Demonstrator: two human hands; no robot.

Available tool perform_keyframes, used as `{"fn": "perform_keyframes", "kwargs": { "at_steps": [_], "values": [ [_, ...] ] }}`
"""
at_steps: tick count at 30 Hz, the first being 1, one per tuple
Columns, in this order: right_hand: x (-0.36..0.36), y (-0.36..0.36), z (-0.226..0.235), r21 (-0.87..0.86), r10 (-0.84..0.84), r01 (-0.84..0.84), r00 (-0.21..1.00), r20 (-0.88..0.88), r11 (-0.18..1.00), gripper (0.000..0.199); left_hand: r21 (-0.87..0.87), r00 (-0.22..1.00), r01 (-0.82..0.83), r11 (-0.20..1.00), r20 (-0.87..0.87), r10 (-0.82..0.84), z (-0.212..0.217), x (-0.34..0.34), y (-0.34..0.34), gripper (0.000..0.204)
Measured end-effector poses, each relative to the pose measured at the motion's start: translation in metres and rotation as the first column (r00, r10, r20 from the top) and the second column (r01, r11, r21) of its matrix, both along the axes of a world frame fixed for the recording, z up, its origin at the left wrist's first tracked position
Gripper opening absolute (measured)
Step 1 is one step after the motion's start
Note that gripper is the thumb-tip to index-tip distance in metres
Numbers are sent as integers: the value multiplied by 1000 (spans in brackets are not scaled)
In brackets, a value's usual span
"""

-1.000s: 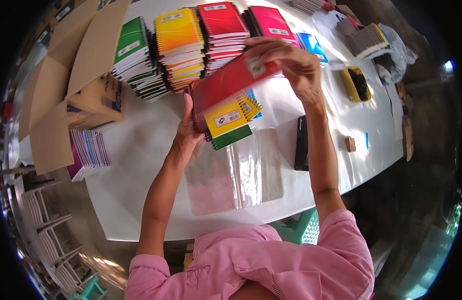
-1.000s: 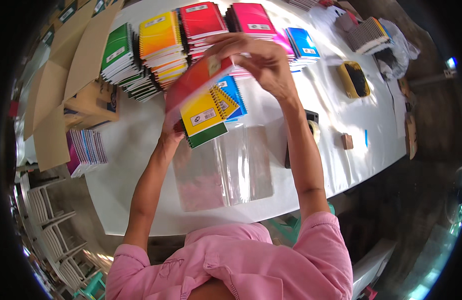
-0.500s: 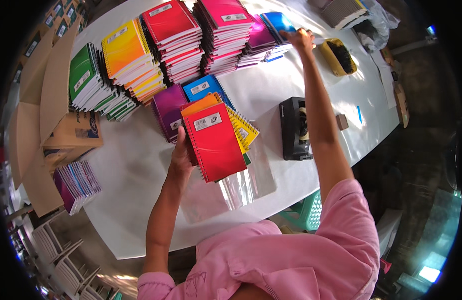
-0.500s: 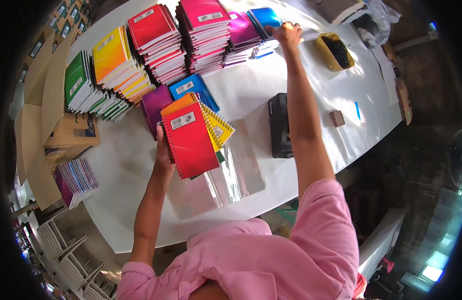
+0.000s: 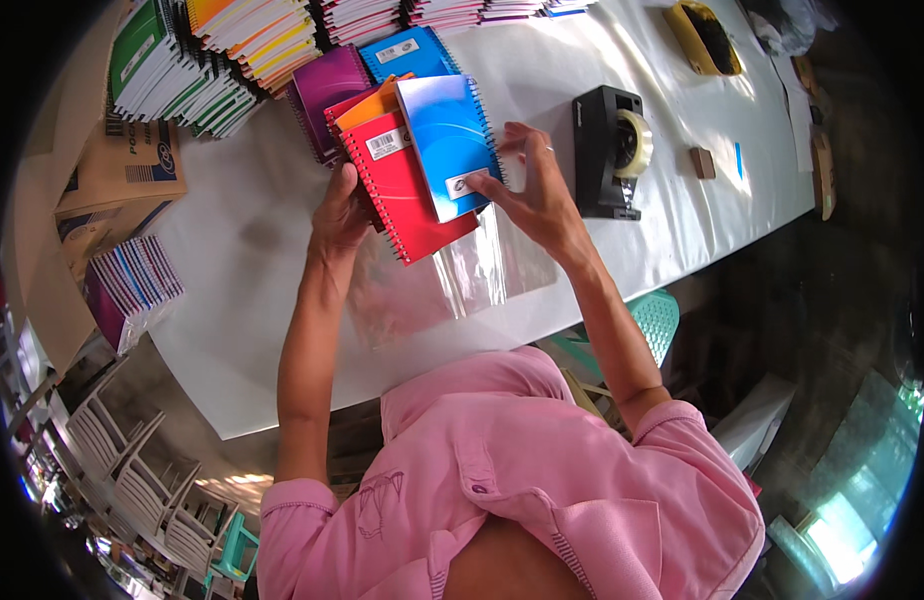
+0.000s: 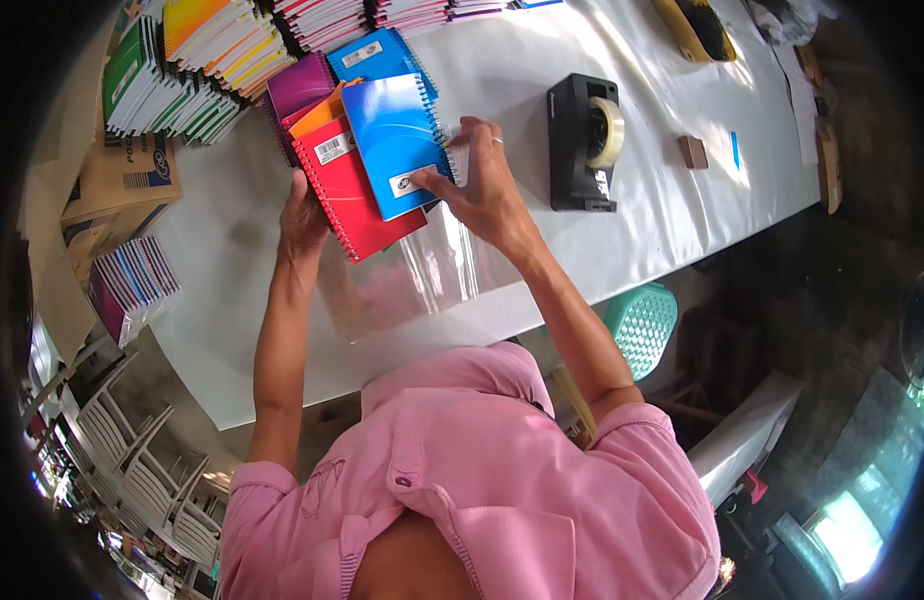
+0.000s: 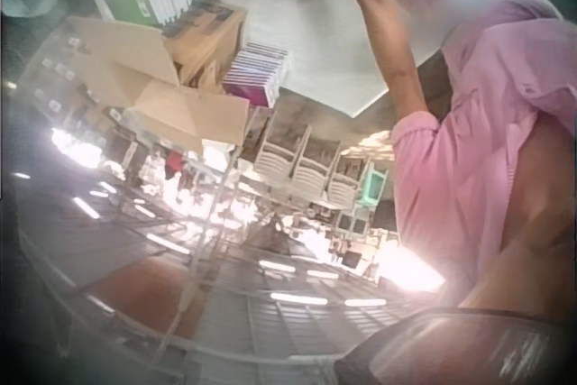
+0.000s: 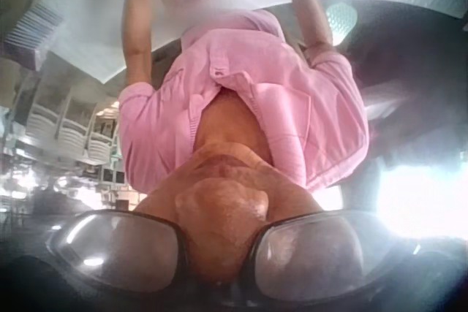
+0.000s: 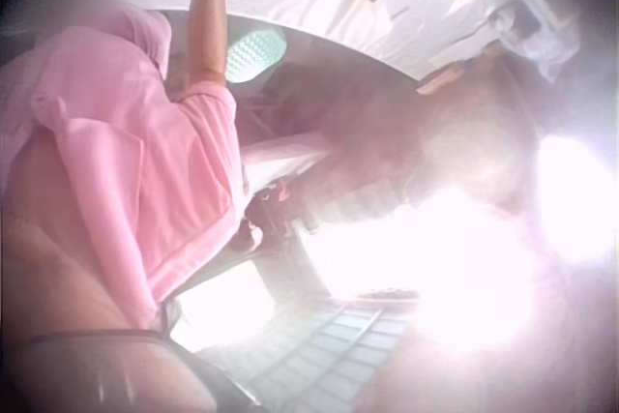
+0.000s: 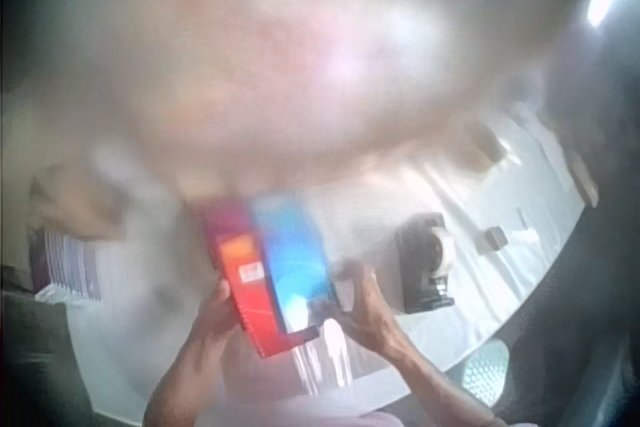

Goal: The person places stacks of colorful spiral-bound notebooks into clear plastic bags on a white table. They smooth the bags and seal them using a tape dispenser. The person repeatedly picks up new stacks of notebooks and places them into fresh bags.

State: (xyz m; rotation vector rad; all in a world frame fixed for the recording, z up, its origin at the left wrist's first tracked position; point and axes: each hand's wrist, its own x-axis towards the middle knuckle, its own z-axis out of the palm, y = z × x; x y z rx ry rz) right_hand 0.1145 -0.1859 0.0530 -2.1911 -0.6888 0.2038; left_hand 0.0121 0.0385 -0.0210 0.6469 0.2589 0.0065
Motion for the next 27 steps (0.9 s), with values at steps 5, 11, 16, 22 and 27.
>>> {"fn": "perform_keyframes", "kwargs": {
  "at_steps": [5,11,16,22,27],
  "values": [
    [3,-14,-6,510,425,22,525,-738,860,89,399,982,175,900,-3,-189,60,-20,-20,93],
    [-55,-8,-10,549,393,189,517,-761,814,85,736,982,118,666,11,-187,93,-64,-32,105],
    [-96,0,-63,684,426,147,684,-592,715,76,761,998,-32,648,62,-22,72,-102,-34,108],
    [-108,-7,-102,578,539,-224,708,-456,784,90,734,999,-30,678,48,-7,29,-125,-49,92],
    [-65,-75,-98,-37,312,-333,912,-266,942,111,692,998,-54,720,66,12,17,-138,-58,83]
  ]
}}
